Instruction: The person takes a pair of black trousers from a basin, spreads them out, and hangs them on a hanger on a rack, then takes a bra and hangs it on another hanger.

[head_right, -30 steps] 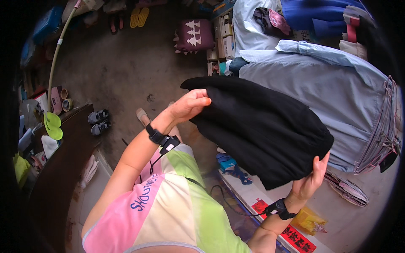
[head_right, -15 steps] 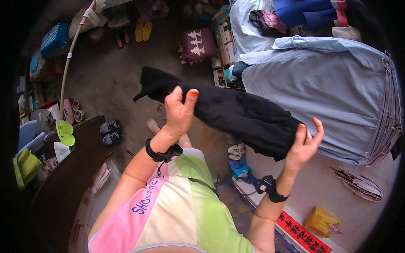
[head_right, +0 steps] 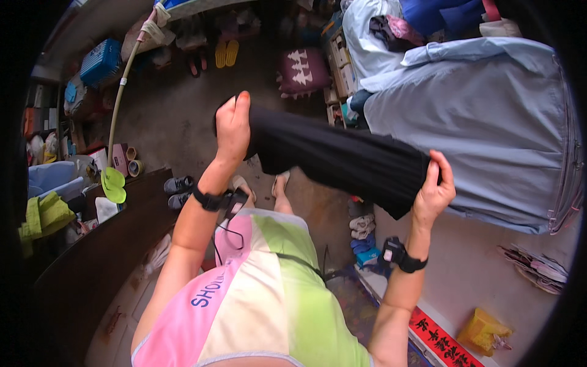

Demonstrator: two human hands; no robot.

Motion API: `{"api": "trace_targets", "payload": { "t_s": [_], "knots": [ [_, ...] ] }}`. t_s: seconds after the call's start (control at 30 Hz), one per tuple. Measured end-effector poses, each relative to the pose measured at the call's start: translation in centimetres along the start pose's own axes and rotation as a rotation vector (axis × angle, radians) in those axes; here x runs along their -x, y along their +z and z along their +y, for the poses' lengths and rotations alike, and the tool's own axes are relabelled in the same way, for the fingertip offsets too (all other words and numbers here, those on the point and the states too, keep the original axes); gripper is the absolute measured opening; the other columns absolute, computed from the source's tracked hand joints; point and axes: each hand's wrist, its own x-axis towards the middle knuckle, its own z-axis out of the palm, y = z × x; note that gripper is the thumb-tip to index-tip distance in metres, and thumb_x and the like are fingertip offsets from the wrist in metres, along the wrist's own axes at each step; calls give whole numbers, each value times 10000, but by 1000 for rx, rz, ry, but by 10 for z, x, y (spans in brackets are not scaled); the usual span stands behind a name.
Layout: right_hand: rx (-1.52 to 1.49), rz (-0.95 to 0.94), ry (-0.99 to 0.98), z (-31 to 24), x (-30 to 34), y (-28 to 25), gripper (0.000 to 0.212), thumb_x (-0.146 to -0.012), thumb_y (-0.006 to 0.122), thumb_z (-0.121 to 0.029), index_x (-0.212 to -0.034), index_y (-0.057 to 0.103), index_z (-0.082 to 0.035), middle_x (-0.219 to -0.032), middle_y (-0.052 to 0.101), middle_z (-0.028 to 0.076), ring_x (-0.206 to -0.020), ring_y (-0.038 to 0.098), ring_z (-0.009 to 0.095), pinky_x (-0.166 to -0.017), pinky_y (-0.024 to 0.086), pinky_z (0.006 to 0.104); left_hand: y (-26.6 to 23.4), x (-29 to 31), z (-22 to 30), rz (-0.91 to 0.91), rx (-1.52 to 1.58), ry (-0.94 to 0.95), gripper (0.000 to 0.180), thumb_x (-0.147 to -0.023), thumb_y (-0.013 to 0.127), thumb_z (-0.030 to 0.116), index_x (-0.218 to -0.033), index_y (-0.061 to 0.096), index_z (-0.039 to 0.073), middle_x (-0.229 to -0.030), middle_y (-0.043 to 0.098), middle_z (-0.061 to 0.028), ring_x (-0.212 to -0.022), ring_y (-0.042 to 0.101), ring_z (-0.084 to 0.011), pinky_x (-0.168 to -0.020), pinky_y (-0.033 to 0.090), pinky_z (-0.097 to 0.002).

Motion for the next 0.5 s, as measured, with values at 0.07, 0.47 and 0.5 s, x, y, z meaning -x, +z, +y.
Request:
{"api": "trace_targets", "payload": {
  "t_s": [0.07,0.47,0.5],
  "knots": [
    [82,-126,-48,-29,11,17,187,-940,545,-34,-1062,678,14,-993,670,34,-918,584,109,-866,454,246,14,12,16,-97,20,-69,424,-984,539,257,-646,382,55,-638,334,70,-615,286,-59,-523,288,-272],
    [62,-52,11,-8,16,-34,257,-931,569,-25,-1173,636,32,-1156,655,84,-1047,587,131,-956,429,262,-11,23,-25,-151,41,-229,389,-970,532,250,-669,463,13,-604,397,58,-601,340,-51,-528,325,-270],
    [139,-96,-27,-18,15,-36,303,-930,571,-24,-1227,603,27,-1209,634,92,-1110,570,146,-992,406,274,-11,28,-25,-163,0,-253,381,-968,536,248,-675,480,11,-607,412,60,-605,350,-47,-530,329,-265]
  ]
}}
